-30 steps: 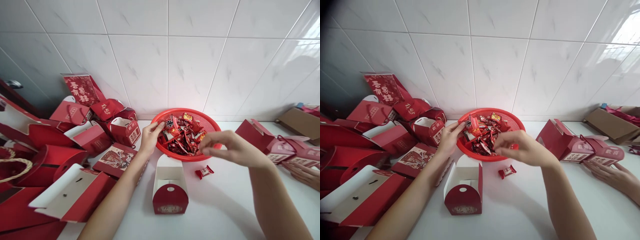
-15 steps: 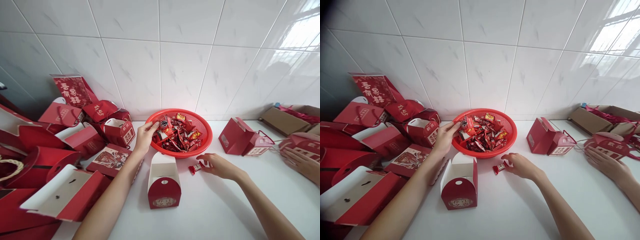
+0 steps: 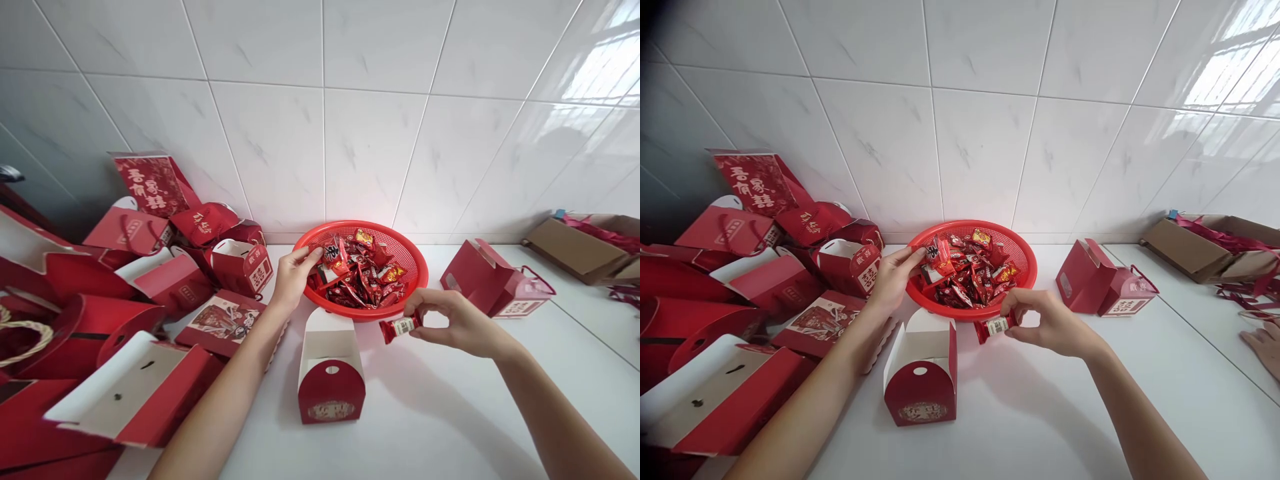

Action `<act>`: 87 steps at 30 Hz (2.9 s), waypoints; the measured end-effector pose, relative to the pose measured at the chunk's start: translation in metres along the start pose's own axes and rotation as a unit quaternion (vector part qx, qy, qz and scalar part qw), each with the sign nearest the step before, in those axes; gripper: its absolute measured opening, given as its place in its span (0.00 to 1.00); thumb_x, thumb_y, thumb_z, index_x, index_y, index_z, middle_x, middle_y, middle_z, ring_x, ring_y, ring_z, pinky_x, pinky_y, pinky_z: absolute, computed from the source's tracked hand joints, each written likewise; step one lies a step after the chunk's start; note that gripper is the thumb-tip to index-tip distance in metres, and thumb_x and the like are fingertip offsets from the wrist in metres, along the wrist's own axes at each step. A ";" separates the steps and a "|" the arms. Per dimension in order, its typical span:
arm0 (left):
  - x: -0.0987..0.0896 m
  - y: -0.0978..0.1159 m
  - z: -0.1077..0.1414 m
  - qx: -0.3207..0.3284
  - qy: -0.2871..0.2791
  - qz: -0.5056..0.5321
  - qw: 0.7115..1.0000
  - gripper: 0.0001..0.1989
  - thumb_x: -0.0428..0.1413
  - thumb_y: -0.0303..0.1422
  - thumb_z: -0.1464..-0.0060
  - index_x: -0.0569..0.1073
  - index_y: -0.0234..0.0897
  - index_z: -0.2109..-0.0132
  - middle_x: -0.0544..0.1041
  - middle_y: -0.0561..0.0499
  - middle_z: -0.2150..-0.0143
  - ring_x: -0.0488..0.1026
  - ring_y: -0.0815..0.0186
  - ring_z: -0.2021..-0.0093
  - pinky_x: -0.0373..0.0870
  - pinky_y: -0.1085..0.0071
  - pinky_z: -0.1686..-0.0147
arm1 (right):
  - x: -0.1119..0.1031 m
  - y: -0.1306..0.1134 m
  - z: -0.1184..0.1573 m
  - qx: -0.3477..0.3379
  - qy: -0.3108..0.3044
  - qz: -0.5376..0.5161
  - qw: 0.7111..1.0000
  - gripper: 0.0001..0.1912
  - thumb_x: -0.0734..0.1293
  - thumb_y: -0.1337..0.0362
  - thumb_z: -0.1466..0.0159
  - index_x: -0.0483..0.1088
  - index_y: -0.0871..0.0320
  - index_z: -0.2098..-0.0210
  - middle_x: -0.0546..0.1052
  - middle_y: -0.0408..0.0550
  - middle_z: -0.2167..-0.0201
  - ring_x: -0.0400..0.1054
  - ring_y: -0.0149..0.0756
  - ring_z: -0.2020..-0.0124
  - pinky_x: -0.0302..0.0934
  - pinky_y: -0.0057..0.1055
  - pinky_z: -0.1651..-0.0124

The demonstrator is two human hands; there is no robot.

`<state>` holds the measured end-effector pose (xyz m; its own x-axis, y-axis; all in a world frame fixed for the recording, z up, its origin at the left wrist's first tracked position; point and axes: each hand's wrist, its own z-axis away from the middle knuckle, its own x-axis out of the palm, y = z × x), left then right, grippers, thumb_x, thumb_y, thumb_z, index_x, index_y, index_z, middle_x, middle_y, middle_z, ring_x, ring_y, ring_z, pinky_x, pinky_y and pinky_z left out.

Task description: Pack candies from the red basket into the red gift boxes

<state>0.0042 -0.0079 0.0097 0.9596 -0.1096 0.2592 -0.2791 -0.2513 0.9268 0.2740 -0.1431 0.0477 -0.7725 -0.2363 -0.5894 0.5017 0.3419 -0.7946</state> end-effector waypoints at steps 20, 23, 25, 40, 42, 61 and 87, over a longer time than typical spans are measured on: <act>0.002 -0.002 0.011 0.151 -0.066 -0.242 0.956 0.13 0.59 0.41 0.41 0.83 0.37 0.66 0.80 0.48 0.64 0.75 0.63 0.63 0.71 0.69 0.61 | 0.000 -0.004 -0.097 -0.093 0.001 -0.243 0.965 0.17 0.73 0.64 0.36 0.75 0.56 0.48 0.80 0.45 0.66 0.76 0.34 0.67 0.75 0.34 0.62; 0.004 -0.004 0.013 0.175 -0.063 -0.280 0.942 0.11 0.58 0.38 0.40 0.83 0.38 0.63 0.80 0.48 0.64 0.76 0.63 0.62 0.71 0.68 0.60 | 0.002 0.003 -0.100 -0.083 0.001 -0.255 0.963 0.12 0.73 0.62 0.36 0.76 0.56 0.54 0.79 0.45 0.65 0.76 0.33 0.70 0.73 0.32 0.65; 0.004 -0.004 0.014 0.183 -0.056 -0.301 0.934 0.11 0.57 0.36 0.39 0.82 0.38 0.64 0.80 0.48 0.64 0.76 0.63 0.63 0.71 0.68 0.59 | 0.002 0.007 -0.100 -0.080 0.008 -0.235 0.969 0.11 0.72 0.60 0.35 0.78 0.56 0.54 0.80 0.47 0.61 0.75 0.33 0.68 0.73 0.33 0.62; 0.004 -0.003 0.014 0.194 -0.060 -0.324 0.924 0.10 0.57 0.34 0.38 0.82 0.39 0.64 0.82 0.49 0.62 0.78 0.62 0.60 0.73 0.67 0.55 | 0.007 0.007 -0.104 -0.066 0.061 -0.225 0.970 0.17 0.73 0.59 0.37 0.77 0.54 0.48 0.79 0.47 0.62 0.72 0.36 0.63 0.69 0.34 0.60; 0.004 -0.004 0.014 0.194 -0.060 -0.321 0.925 0.10 0.57 0.35 0.38 0.82 0.39 0.64 0.81 0.49 0.63 0.77 0.62 0.61 0.73 0.67 0.56 | 0.007 0.008 -0.104 -0.071 0.059 -0.249 0.964 0.14 0.73 0.60 0.37 0.78 0.55 0.52 0.78 0.47 0.61 0.72 0.34 0.63 0.69 0.32 0.61; 0.004 -0.002 0.014 0.195 -0.059 -0.323 0.925 0.10 0.57 0.36 0.38 0.83 0.38 0.62 0.82 0.48 0.63 0.78 0.61 0.60 0.72 0.67 0.57 | 0.014 0.005 -0.107 -0.035 0.003 -0.453 0.891 0.09 0.73 0.60 0.36 0.79 0.55 0.57 0.78 0.45 0.65 0.69 0.27 0.78 0.69 0.27 0.75; 0.004 -0.002 0.014 0.176 -0.046 -0.325 0.928 0.11 0.57 0.37 0.38 0.83 0.39 0.64 0.81 0.48 0.64 0.77 0.61 0.62 0.72 0.68 0.60 | 0.016 0.005 -0.112 0.013 0.059 -0.511 0.857 0.09 0.70 0.66 0.39 0.76 0.59 0.59 0.76 0.44 0.74 0.52 0.20 0.87 0.49 0.19 0.88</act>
<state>0.0084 -0.0210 0.0055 0.9270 0.0967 -0.3624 0.3465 -0.5905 0.7289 0.2205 -0.0433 0.0503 -0.8475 -0.3050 0.4344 -0.4532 -0.0099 -0.8913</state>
